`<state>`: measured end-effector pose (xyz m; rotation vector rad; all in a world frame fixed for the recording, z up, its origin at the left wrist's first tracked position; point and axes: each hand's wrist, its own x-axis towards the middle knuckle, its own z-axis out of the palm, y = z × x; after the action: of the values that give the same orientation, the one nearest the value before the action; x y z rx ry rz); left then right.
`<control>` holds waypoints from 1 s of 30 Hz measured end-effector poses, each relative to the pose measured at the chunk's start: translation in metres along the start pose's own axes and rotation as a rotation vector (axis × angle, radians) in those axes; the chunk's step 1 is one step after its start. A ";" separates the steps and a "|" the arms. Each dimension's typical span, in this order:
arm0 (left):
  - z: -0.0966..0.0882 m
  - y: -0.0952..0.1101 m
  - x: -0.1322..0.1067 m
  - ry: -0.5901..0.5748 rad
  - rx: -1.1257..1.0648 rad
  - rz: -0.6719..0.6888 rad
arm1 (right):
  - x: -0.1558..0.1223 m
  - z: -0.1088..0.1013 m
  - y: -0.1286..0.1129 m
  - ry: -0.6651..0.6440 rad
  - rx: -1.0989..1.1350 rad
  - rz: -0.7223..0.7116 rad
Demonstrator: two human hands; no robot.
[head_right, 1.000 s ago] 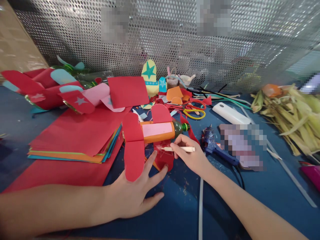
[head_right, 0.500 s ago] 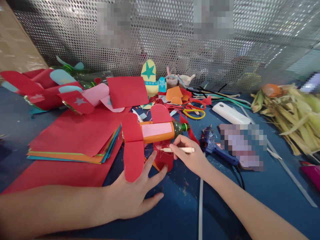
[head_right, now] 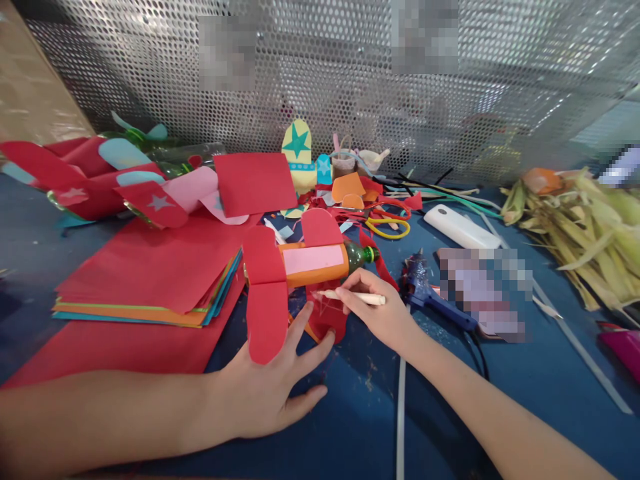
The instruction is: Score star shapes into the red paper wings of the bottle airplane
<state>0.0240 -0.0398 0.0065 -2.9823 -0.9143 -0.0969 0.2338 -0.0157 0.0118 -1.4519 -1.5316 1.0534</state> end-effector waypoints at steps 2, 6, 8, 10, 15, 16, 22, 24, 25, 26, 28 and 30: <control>0.000 0.000 0.000 -0.005 -0.003 -0.012 | 0.000 0.000 0.000 -0.001 0.001 0.000; -0.001 0.000 0.000 -0.004 0.009 0.013 | 0.000 0.000 0.000 -0.006 0.011 -0.002; -0.001 0.000 0.000 0.000 0.012 0.020 | 0.000 0.000 0.000 -0.006 0.008 -0.001; -0.001 -0.001 0.000 -0.001 0.014 0.017 | 0.000 0.000 0.000 -0.003 0.002 0.002; 0.000 -0.001 0.000 0.003 0.002 0.004 | 0.000 0.000 -0.001 -0.004 -0.003 0.004; 0.000 -0.001 0.000 0.005 -0.001 -0.003 | 0.000 0.000 -0.002 -0.008 -0.002 0.001; -0.001 0.000 0.000 0.013 0.016 0.020 | 0.000 0.000 -0.001 -0.015 0.011 0.004; -0.001 0.000 0.000 0.004 0.013 0.006 | 0.000 0.000 -0.001 -0.013 0.017 0.009; -0.001 0.000 0.000 0.002 0.010 0.009 | 0.000 0.000 -0.001 -0.007 0.021 0.012; -0.001 -0.001 0.000 -0.004 0.008 0.013 | 0.000 0.000 -0.001 0.009 0.027 0.015; -0.001 -0.001 0.000 -0.005 0.009 0.019 | 0.001 -0.001 -0.002 0.061 0.065 0.018; -0.002 -0.002 0.000 -0.002 0.008 0.025 | 0.001 -0.002 -0.002 0.112 0.136 0.015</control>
<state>0.0231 -0.0384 0.0082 -2.9859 -0.8750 -0.0896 0.2345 -0.0143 0.0146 -1.4059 -1.3465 1.0462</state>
